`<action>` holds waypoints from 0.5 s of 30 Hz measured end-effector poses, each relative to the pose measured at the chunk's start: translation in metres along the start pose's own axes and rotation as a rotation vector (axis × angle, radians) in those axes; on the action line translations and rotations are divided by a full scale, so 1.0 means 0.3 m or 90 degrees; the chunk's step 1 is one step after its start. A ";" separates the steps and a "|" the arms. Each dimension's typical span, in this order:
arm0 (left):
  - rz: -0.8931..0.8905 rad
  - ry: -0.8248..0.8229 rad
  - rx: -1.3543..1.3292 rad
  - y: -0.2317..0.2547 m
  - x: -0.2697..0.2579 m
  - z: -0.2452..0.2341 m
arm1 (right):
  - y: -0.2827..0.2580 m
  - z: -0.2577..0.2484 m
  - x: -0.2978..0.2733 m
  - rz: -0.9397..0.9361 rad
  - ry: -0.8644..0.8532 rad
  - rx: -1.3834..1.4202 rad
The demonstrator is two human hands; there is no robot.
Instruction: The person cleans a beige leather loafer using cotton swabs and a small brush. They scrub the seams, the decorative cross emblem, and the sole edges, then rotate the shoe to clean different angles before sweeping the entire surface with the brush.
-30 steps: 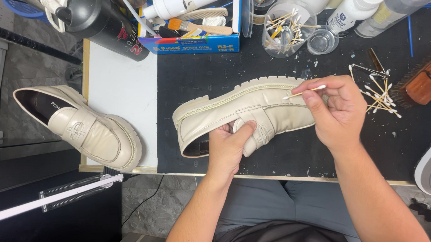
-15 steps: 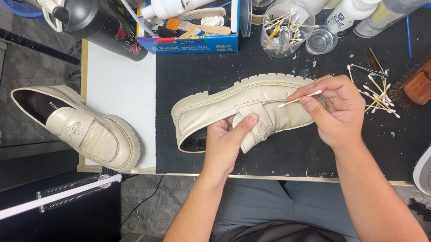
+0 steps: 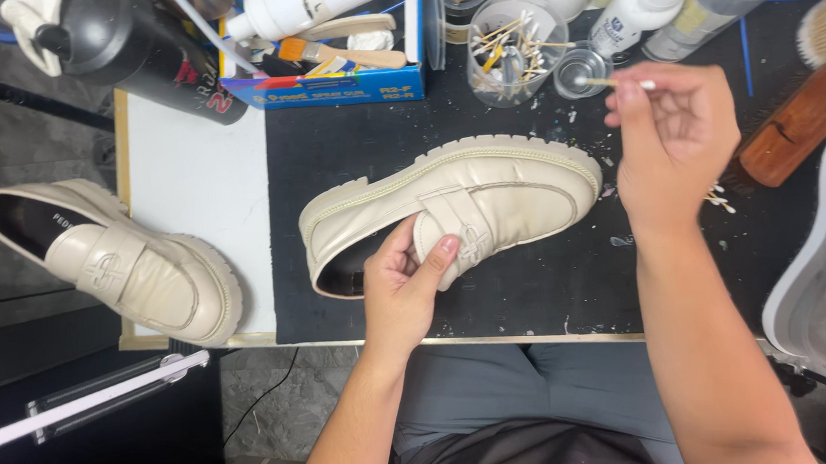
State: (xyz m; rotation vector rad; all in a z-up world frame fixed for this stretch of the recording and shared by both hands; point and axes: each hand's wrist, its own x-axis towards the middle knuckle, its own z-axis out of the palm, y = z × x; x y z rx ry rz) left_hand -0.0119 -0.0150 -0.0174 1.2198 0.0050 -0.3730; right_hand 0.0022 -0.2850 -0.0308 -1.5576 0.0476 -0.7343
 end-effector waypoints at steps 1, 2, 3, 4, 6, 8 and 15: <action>0.003 0.013 0.038 0.008 -0.004 0.003 | 0.011 -0.004 0.025 -0.008 0.009 -0.032; 0.007 0.026 0.077 0.019 -0.011 0.004 | 0.025 -0.002 0.046 -0.005 0.013 -0.066; 0.011 0.038 0.115 0.028 -0.016 0.011 | 0.037 -0.003 0.064 -0.001 0.017 -0.099; 0.033 0.056 0.192 0.034 -0.028 0.021 | 0.049 -0.005 0.076 0.000 0.014 -0.097; 0.077 0.095 0.345 0.046 -0.046 0.039 | 0.074 -0.004 0.087 0.003 0.008 -0.091; 0.085 0.096 0.366 0.058 -0.040 0.046 | 0.090 -0.005 0.090 0.008 -0.002 -0.136; 0.093 0.055 0.330 0.065 -0.010 0.034 | 0.117 -0.012 0.084 0.018 -0.004 -0.246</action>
